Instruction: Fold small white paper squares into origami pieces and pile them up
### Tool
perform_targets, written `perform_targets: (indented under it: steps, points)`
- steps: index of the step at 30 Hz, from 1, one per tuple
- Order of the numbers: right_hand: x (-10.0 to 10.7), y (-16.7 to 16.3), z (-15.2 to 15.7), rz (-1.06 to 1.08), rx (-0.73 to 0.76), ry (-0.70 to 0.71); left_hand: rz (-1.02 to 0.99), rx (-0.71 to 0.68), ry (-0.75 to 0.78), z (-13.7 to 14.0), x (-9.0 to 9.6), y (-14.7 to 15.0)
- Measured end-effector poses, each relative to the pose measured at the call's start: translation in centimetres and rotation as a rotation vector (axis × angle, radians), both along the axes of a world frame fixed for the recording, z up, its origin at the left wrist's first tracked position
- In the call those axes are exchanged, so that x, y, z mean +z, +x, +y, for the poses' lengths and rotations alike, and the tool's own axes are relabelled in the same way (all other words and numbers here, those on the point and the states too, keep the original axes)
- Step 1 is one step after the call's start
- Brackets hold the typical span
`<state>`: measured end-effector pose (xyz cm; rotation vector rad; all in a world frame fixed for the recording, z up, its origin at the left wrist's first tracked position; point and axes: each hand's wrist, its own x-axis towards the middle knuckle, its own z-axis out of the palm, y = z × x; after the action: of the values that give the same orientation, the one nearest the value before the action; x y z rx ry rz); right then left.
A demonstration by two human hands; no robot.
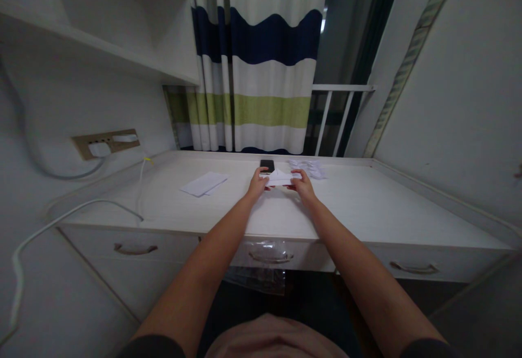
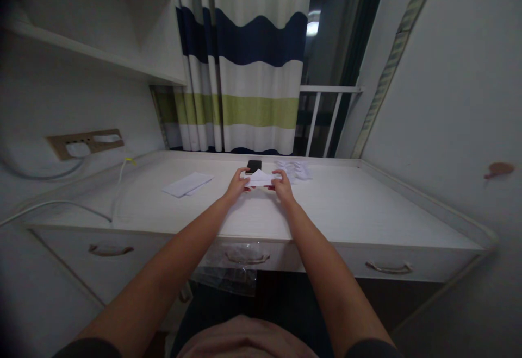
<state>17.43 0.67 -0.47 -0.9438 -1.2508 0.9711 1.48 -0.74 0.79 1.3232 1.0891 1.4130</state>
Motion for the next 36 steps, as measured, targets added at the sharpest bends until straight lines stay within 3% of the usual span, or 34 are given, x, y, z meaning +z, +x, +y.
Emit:
perform_targets:
  steps: [15,27,36]
  points:
    - [0.43,-0.02,-0.6,0.014,0.106,0.0,-0.035,-0.102,-0.008,-0.3,0.16,-0.04]
    - [0.26,0.15,-0.36,0.03,0.082,0.038,-0.045,-0.059,-0.038,0.27,0.01,-0.3]
    - [0.38,0.22,-0.55,0.026,0.128,0.004,-0.038,-0.049,0.028,-0.1,0.1,-0.44]
